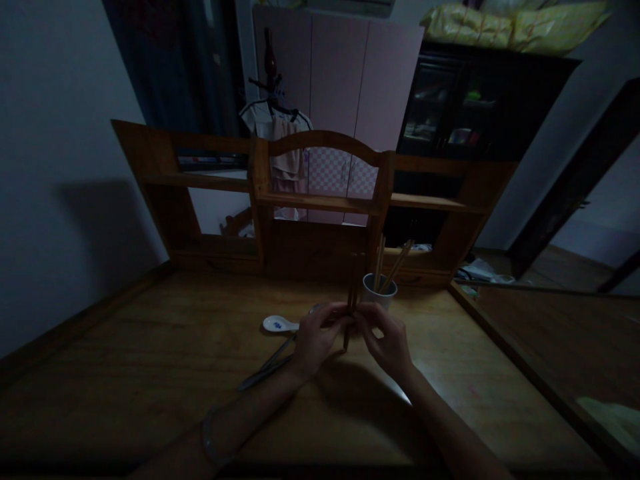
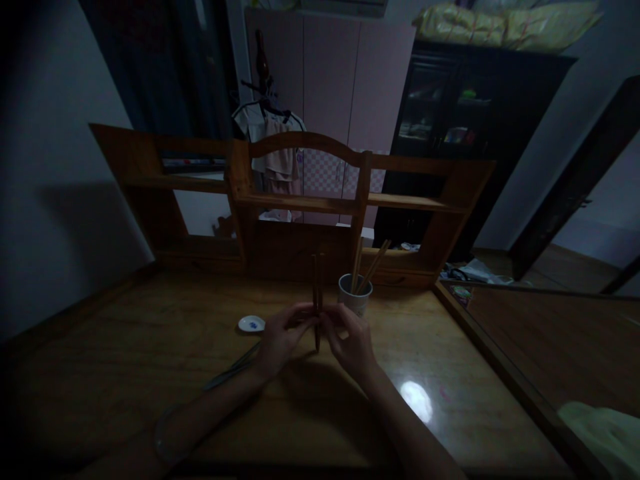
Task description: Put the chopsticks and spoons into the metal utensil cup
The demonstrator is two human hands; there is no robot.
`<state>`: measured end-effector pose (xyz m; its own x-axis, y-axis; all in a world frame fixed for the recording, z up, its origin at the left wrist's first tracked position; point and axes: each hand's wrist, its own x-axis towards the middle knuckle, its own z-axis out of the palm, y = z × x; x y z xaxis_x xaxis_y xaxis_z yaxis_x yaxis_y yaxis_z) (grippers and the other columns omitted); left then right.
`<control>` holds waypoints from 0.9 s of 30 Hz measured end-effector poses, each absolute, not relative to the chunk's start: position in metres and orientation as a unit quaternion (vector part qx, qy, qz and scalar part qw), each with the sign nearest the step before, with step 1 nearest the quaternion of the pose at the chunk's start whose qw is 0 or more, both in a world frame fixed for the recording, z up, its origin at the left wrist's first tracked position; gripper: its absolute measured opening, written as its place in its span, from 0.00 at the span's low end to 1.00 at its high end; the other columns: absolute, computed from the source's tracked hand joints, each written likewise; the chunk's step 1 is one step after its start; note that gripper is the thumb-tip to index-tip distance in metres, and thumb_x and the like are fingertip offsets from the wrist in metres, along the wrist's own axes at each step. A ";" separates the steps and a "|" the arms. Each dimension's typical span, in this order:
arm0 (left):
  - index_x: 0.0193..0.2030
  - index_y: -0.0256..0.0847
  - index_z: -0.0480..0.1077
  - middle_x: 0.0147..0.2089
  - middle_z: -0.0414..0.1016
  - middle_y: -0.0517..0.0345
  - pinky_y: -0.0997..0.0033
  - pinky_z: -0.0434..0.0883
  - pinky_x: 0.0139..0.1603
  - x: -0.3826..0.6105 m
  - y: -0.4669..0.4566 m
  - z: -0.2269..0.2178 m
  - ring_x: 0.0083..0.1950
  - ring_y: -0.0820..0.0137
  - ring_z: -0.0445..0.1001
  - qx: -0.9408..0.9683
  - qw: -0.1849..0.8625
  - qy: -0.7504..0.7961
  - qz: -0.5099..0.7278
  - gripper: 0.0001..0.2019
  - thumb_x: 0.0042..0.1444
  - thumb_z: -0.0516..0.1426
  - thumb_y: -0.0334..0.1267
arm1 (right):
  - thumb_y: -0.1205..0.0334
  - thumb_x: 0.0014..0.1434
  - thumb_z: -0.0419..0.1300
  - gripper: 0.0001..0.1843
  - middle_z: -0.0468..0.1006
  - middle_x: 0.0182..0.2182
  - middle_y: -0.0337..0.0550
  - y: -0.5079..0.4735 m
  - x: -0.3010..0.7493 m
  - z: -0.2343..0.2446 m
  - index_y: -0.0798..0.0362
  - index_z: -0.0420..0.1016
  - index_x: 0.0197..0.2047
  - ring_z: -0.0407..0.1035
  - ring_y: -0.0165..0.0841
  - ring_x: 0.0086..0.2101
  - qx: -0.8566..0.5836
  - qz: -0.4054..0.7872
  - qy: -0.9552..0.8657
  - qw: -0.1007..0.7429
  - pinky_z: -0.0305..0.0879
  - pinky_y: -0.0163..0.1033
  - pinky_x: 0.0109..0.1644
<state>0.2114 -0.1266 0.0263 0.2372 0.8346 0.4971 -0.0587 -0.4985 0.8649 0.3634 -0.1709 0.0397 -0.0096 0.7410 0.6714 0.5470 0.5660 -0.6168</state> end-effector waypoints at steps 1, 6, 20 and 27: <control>0.44 0.44 0.75 0.43 0.78 0.56 0.65 0.75 0.46 0.212 -0.126 0.026 0.44 0.65 0.78 0.670 0.410 0.292 0.545 0.10 0.54 0.61 0.38 | 0.62 0.63 0.55 0.06 0.76 0.33 0.42 -0.171 0.364 0.040 0.50 0.70 0.43 0.73 0.32 0.31 -0.460 0.104 -0.701 0.536 0.70 0.36 0.35; 0.43 0.43 0.76 0.42 0.79 0.56 0.66 0.76 0.45 0.214 -0.124 0.023 0.43 0.65 0.78 0.662 0.435 0.292 0.535 0.09 0.54 0.61 0.37 | 0.63 0.62 0.56 0.07 0.76 0.34 0.42 -0.169 0.365 0.038 0.50 0.69 0.45 0.74 0.32 0.31 -0.464 0.106 -0.697 0.537 0.70 0.35 0.35; 0.41 0.44 0.79 0.42 0.80 0.56 0.71 0.76 0.41 0.210 -0.118 0.024 0.43 0.65 0.78 0.694 0.396 0.304 0.519 0.09 0.52 0.62 0.36 | 0.64 0.63 0.56 0.08 0.76 0.36 0.42 -0.166 0.370 0.035 0.49 0.72 0.45 0.74 0.33 0.34 -0.454 0.097 -0.717 0.520 0.71 0.36 0.37; 0.39 0.41 0.80 0.40 0.81 0.54 0.70 0.74 0.42 0.212 -0.114 0.019 0.41 0.64 0.79 0.688 0.419 0.335 0.489 0.09 0.51 0.62 0.34 | 0.63 0.63 0.56 0.07 0.77 0.35 0.42 -0.165 0.372 0.031 0.50 0.72 0.44 0.74 0.33 0.33 -0.473 0.098 -0.708 0.515 0.70 0.36 0.36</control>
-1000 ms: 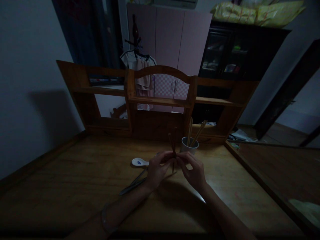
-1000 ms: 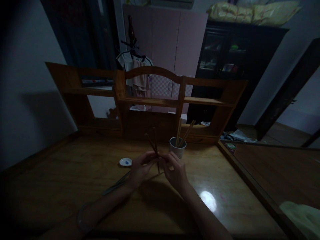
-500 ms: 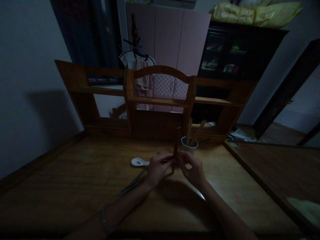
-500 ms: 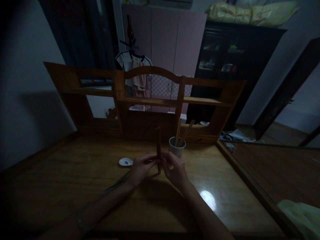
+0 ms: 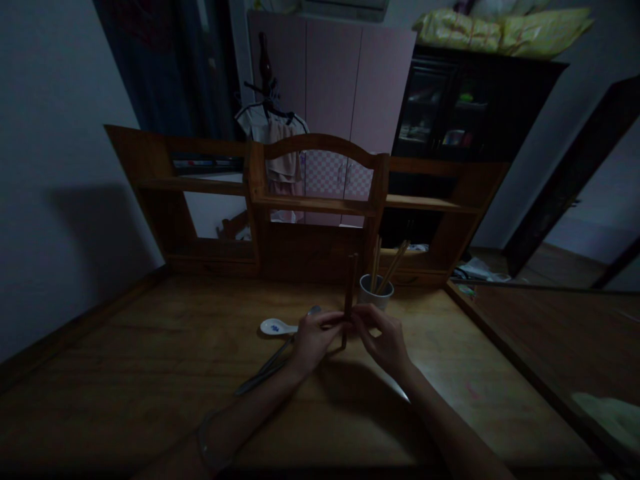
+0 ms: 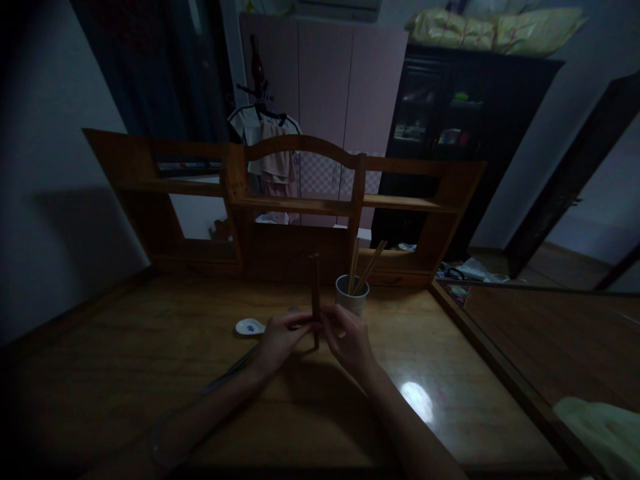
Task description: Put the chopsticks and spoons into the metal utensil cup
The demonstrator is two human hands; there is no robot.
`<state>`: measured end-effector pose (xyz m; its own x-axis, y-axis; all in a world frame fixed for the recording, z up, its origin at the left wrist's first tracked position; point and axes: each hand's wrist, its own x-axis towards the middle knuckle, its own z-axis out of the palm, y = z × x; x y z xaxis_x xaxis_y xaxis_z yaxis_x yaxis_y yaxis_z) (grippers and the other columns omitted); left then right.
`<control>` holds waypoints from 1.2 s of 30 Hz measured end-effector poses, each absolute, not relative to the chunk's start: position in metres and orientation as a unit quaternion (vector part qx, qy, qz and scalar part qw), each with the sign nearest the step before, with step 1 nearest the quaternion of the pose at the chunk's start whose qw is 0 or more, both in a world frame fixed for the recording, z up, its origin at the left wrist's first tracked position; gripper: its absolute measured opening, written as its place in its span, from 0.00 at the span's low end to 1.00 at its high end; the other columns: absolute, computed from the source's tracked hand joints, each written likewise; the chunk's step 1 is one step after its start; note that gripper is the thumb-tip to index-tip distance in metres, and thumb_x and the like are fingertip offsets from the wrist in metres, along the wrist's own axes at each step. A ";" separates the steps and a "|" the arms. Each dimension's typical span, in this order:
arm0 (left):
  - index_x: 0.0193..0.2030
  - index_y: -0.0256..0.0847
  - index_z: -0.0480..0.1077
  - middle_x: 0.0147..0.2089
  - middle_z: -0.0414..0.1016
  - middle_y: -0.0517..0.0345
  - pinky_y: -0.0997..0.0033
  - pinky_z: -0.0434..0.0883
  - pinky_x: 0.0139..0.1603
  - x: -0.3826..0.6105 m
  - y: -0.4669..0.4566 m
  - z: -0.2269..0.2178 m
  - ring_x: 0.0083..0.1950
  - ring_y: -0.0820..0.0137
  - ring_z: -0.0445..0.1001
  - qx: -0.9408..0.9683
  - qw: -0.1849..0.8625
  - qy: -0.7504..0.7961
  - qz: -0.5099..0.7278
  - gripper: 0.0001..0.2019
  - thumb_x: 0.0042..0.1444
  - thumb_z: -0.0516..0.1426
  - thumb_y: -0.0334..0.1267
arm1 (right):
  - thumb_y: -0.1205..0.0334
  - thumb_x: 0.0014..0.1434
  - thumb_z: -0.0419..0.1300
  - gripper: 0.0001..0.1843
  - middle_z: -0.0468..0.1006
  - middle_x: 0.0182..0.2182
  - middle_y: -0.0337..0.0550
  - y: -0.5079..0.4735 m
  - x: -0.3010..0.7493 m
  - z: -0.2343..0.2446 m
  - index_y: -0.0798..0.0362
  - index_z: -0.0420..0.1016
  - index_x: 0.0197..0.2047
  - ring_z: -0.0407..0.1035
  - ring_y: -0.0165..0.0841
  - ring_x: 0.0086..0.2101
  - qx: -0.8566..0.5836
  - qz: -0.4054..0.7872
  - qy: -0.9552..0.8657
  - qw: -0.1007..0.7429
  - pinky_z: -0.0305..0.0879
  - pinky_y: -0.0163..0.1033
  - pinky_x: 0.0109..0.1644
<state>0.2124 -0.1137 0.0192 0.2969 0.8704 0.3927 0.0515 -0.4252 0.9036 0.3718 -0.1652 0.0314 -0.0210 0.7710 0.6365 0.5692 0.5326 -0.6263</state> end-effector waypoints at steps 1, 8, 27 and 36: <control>0.39 0.41 0.80 0.39 0.82 0.54 0.70 0.74 0.42 0.213 -0.112 0.018 0.40 0.63 0.79 0.682 0.432 0.340 0.483 0.09 0.50 0.62 0.34 | 0.62 0.63 0.56 0.07 0.76 0.35 0.42 -0.165 0.372 0.031 0.50 0.72 0.44 0.74 0.33 0.33 -0.476 0.098 -0.707 0.514 0.69 0.36 0.36; 0.39 0.38 0.80 0.38 0.82 0.51 0.69 0.73 0.42 0.213 -0.105 0.013 0.41 0.60 0.79 0.664 0.477 0.348 0.459 0.13 0.47 0.65 0.40 | 0.61 0.60 0.59 0.08 0.75 0.36 0.44 -0.162 0.373 0.041 0.51 0.74 0.43 0.71 0.35 0.36 -0.482 0.069 -0.702 0.520 0.67 0.39 0.39; 0.40 0.41 0.80 0.41 0.82 0.53 0.67 0.73 0.44 0.214 -0.110 0.020 0.43 0.60 0.78 0.695 0.529 0.302 0.382 0.15 0.47 0.65 0.46 | 0.55 0.54 0.66 0.17 0.82 0.40 0.47 -0.145 0.397 0.168 0.53 0.79 0.46 0.76 0.41 0.43 -0.409 0.313 -0.683 0.518 0.72 0.44 0.50; 0.41 0.42 0.80 0.42 0.81 0.54 0.65 0.73 0.47 0.213 -0.110 0.013 0.45 0.58 0.78 0.687 0.534 0.290 0.398 0.16 0.48 0.64 0.48 | 0.52 0.47 0.69 0.18 0.83 0.36 0.47 -0.149 0.387 0.173 0.53 0.82 0.39 0.77 0.42 0.39 -0.455 0.315 -0.650 0.520 0.76 0.42 0.42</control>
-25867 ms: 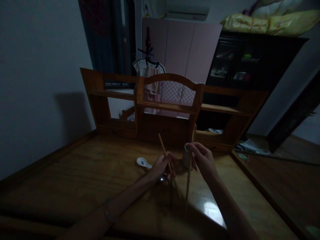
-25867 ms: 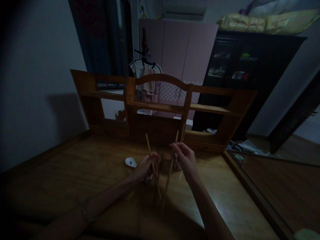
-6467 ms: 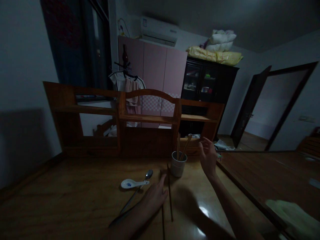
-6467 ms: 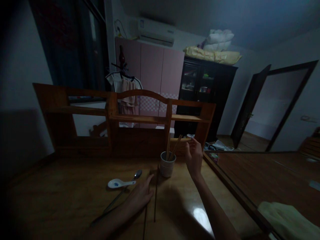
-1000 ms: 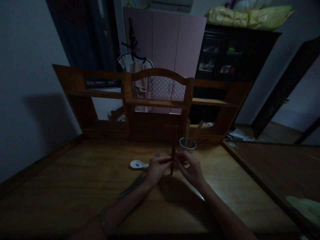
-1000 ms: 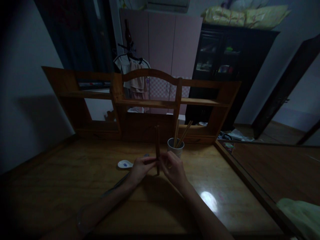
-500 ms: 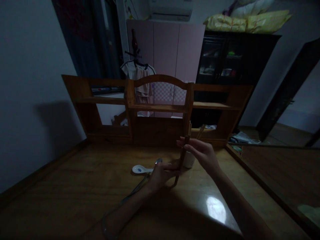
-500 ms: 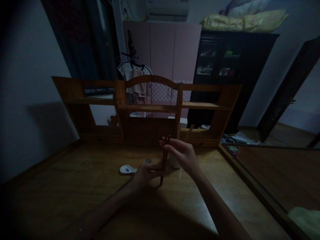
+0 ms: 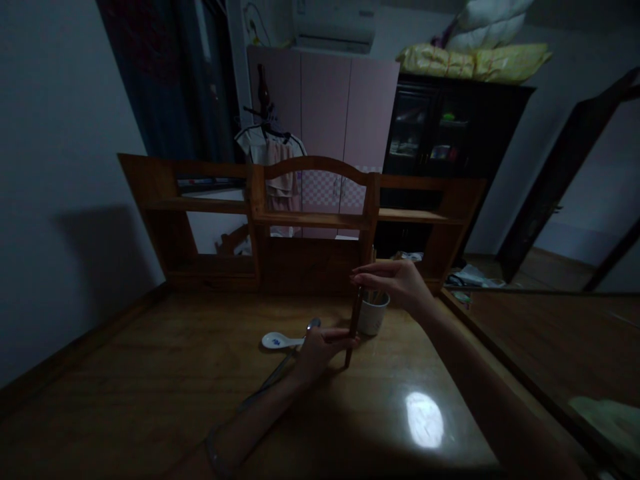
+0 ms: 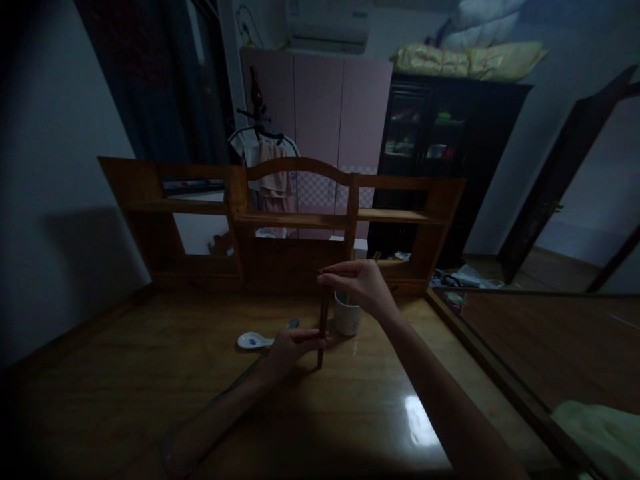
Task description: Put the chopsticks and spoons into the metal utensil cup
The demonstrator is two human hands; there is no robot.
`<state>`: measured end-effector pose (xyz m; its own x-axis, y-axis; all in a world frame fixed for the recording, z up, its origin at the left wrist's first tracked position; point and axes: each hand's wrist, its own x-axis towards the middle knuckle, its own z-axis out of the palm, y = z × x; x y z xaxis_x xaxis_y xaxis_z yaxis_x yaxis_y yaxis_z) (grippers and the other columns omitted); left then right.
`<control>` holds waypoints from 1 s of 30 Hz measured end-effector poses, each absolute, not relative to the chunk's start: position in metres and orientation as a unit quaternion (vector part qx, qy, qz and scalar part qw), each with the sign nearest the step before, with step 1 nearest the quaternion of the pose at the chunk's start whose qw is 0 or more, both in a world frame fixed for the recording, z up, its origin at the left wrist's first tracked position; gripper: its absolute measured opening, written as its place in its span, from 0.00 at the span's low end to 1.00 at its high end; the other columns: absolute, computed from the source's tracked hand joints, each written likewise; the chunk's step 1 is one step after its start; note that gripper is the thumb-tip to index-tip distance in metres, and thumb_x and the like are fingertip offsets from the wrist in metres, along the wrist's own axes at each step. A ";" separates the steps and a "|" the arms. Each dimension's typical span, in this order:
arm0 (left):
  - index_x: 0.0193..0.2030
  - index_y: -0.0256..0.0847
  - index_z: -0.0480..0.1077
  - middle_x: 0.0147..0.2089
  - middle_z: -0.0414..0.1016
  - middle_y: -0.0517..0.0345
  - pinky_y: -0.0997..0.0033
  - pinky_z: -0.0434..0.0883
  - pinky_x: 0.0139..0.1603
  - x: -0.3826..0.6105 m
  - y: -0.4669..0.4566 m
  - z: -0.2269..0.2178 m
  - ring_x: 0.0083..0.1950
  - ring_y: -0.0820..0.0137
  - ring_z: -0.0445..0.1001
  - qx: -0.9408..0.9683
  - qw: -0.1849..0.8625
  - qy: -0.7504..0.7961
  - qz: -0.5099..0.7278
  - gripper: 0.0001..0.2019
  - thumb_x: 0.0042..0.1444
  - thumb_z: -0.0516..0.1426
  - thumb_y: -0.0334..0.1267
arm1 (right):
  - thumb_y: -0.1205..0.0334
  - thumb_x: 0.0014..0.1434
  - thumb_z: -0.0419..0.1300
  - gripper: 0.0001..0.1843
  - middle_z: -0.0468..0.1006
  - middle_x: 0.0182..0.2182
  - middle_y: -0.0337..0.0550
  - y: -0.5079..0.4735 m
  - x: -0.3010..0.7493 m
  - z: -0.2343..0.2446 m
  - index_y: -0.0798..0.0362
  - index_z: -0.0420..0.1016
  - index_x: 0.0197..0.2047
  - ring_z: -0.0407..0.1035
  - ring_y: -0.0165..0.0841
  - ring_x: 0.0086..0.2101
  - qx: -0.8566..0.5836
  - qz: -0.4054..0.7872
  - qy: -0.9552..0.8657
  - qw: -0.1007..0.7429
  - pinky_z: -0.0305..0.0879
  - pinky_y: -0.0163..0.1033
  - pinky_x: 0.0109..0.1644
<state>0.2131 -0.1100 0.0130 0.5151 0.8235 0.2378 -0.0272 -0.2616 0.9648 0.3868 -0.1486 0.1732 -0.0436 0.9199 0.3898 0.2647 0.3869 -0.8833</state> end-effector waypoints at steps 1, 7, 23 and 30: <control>0.41 0.42 0.80 0.42 0.81 0.54 0.65 0.72 0.48 0.212 -0.111 0.014 0.45 0.59 0.78 0.688 0.534 0.287 0.398 0.16 0.48 0.64 0.48 | 0.51 0.47 0.69 0.19 0.83 0.36 0.47 -0.148 0.386 0.174 0.54 0.82 0.39 0.77 0.42 0.39 -0.458 0.316 -0.651 0.516 0.76 0.42 0.41; 0.43 0.42 0.79 0.43 0.81 0.54 0.65 0.71 0.48 0.206 -0.116 0.021 0.46 0.58 0.78 0.701 0.530 0.274 0.390 0.17 0.49 0.63 0.48 | 0.51 0.45 0.70 0.19 0.83 0.34 0.46 -0.149 0.381 0.177 0.53 0.83 0.39 0.78 0.41 0.36 -0.471 0.299 -0.667 0.493 0.77 0.42 0.39; 0.42 0.38 0.79 0.42 0.81 0.50 0.63 0.73 0.47 0.208 -0.114 0.017 0.46 0.57 0.78 0.695 0.545 0.237 0.404 0.17 0.49 0.63 0.47 | 0.50 0.47 0.68 0.18 0.83 0.33 0.45 -0.147 0.372 0.180 0.53 0.83 0.38 0.77 0.37 0.34 -0.488 0.279 -0.685 0.464 0.76 0.40 0.38; 0.41 0.39 0.80 0.42 0.81 0.50 0.63 0.73 0.48 0.208 -0.114 0.014 0.44 0.58 0.78 0.687 0.537 0.253 0.420 0.18 0.48 0.64 0.49 | 0.50 0.47 0.68 0.19 0.83 0.33 0.45 -0.146 0.369 0.180 0.54 0.83 0.39 0.77 0.38 0.34 -0.480 0.259 -0.697 0.465 0.77 0.40 0.37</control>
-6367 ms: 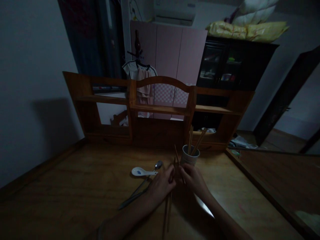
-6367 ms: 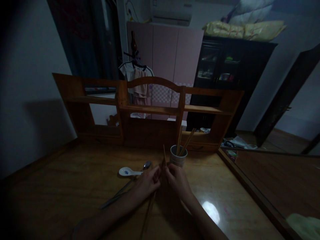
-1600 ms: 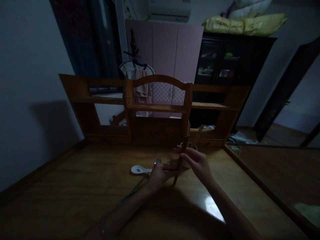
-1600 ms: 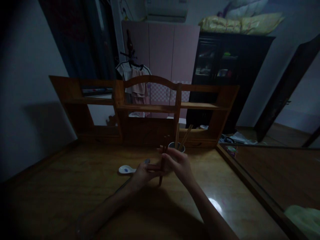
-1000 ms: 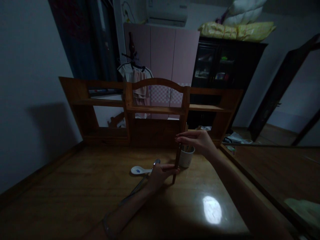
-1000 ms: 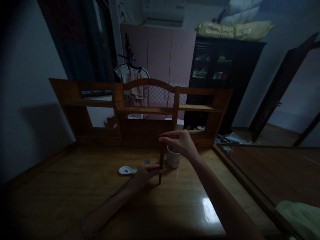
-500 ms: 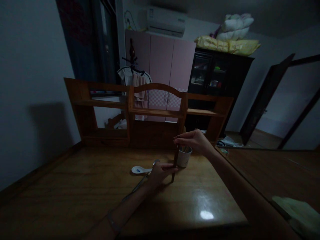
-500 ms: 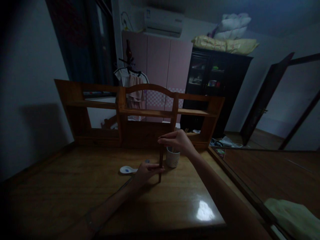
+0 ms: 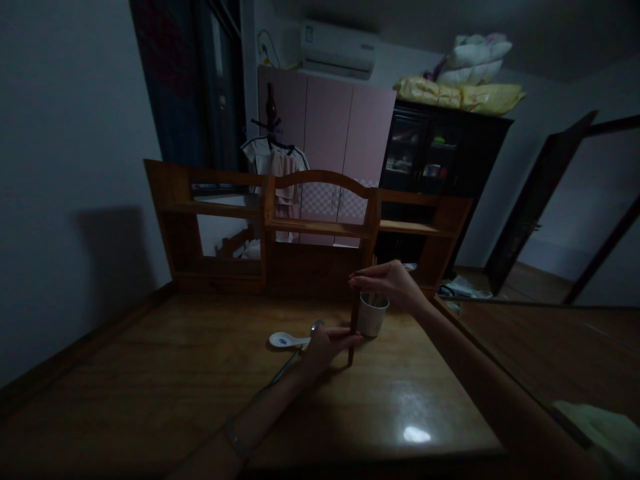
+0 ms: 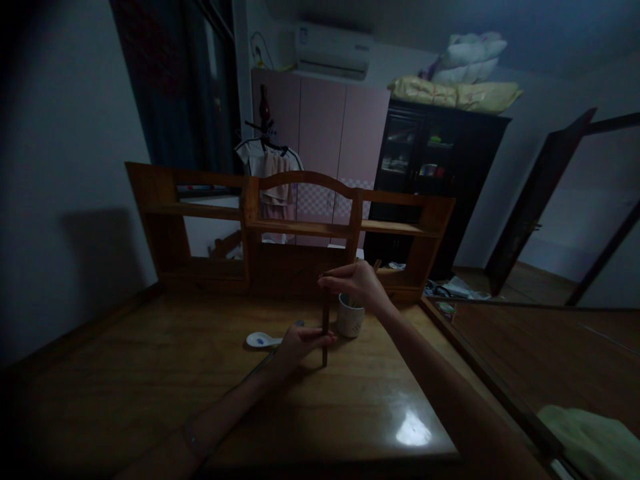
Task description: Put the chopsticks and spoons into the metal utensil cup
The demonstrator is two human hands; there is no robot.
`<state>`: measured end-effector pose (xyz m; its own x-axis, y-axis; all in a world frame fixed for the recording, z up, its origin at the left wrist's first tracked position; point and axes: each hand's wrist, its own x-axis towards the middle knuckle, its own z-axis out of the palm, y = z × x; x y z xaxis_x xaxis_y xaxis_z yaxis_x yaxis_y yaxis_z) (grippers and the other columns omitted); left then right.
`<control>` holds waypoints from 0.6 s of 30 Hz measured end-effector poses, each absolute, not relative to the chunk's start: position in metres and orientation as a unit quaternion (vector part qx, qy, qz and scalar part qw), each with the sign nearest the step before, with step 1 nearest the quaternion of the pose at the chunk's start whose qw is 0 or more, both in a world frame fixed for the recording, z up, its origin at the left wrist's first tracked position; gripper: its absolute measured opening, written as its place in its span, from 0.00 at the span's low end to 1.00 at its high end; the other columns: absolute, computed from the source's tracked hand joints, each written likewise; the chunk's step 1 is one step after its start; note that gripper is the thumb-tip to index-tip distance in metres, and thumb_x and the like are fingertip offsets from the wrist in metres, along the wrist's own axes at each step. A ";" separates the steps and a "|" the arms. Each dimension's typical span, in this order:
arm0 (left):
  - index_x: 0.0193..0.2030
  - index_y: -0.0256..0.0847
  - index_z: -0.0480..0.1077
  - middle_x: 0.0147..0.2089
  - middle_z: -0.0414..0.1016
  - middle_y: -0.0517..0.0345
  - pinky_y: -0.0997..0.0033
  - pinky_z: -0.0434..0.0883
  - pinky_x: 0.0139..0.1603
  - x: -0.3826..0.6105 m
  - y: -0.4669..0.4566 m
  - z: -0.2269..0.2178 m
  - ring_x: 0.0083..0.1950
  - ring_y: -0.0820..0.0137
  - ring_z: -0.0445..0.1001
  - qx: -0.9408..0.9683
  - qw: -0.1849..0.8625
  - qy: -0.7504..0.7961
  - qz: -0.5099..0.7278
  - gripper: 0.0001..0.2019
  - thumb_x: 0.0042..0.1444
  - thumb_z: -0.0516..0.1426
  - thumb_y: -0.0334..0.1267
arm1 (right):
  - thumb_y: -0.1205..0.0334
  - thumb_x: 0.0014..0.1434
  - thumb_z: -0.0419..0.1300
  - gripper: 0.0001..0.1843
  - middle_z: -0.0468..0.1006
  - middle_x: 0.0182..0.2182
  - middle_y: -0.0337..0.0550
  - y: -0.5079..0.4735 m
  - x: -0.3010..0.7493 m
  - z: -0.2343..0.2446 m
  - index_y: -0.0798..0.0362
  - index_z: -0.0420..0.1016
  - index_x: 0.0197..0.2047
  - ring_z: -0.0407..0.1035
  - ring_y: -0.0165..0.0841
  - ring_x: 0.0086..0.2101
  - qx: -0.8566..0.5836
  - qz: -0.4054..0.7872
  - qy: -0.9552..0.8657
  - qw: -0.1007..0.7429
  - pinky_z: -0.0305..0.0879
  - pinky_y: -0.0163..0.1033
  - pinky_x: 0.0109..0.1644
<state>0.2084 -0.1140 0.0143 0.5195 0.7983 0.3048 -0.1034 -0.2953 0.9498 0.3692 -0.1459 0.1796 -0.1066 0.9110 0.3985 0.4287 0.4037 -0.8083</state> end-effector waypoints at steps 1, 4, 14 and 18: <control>0.41 0.39 0.80 0.42 0.81 0.50 0.62 0.73 0.48 0.209 -0.114 0.014 0.44 0.58 0.78 0.689 0.532 0.256 0.420 0.18 0.48 0.64 0.49 | 0.50 0.47 0.68 0.19 0.83 0.33 0.45 -0.146 0.369 0.180 0.53 0.83 0.39 0.77 0.38 0.35 -0.480 0.260 -0.698 0.464 0.77 0.40 0.37; 0.42 0.39 0.80 0.42 0.81 0.51 0.62 0.73 0.47 0.210 -0.112 0.011 0.44 0.58 0.78 0.687 0.532 0.266 0.417 0.19 0.47 0.65 0.49 | 0.50 0.48 0.68 0.18 0.83 0.35 0.46 -0.145 0.370 0.180 0.53 0.83 0.39 0.77 0.38 0.37 -0.479 0.274 -0.692 0.465 0.77 0.41 0.38; 0.42 0.38 0.79 0.42 0.81 0.50 0.62 0.72 0.50 0.209 -0.113 0.015 0.46 0.57 0.78 0.689 0.559 0.250 0.388 0.19 0.48 0.63 0.49 | 0.51 0.48 0.68 0.17 0.83 0.34 0.45 -0.149 0.374 0.179 0.53 0.83 0.37 0.77 0.38 0.36 -0.489 0.287 -0.677 0.470 0.76 0.40 0.38; 0.42 0.37 0.79 0.42 0.81 0.50 0.64 0.72 0.48 0.208 -0.114 0.017 0.46 0.58 0.77 0.687 0.567 0.240 0.387 0.19 0.49 0.63 0.49 | 0.52 0.48 0.68 0.16 0.83 0.34 0.45 -0.152 0.374 0.181 0.53 0.83 0.37 0.77 0.38 0.36 -0.492 0.281 -0.678 0.468 0.76 0.39 0.38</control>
